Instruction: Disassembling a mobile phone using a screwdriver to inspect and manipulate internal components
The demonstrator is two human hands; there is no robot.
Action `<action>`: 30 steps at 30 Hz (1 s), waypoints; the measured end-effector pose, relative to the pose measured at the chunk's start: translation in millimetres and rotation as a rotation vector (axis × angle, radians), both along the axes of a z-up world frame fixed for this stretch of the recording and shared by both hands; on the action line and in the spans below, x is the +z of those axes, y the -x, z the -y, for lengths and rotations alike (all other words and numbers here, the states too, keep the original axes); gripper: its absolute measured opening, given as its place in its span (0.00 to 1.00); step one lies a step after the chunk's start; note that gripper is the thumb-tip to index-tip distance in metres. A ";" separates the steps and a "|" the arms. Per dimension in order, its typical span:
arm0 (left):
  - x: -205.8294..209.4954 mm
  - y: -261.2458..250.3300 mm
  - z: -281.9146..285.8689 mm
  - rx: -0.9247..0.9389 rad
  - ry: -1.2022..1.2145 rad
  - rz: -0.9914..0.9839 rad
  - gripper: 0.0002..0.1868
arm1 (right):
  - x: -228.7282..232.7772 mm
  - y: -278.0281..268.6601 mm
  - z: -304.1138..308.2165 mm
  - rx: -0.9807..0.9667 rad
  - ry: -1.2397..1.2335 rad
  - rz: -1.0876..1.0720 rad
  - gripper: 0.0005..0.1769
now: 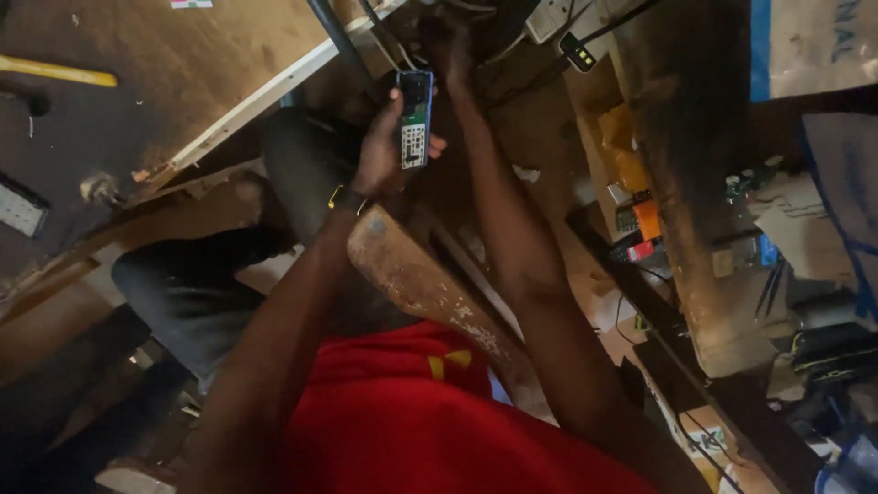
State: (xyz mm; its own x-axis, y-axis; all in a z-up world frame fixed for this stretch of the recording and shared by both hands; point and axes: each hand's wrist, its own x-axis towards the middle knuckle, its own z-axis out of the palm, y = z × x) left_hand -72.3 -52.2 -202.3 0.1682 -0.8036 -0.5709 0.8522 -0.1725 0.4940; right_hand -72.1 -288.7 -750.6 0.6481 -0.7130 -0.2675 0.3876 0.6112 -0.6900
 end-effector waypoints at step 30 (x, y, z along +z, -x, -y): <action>-2.1 -9.3 -28.9 -0.153 0.019 0.041 0.48 | 268.8 5.6 -14.1 0.132 2.076 -1.489 0.22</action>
State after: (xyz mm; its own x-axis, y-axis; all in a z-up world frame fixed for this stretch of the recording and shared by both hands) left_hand -63.0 -23.3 -204.4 0.0656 -0.8320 -0.5508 0.7958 -0.2894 0.5319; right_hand -77.7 -274.6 -481.8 0.8149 -0.5257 0.2441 -0.5706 -0.8015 0.1789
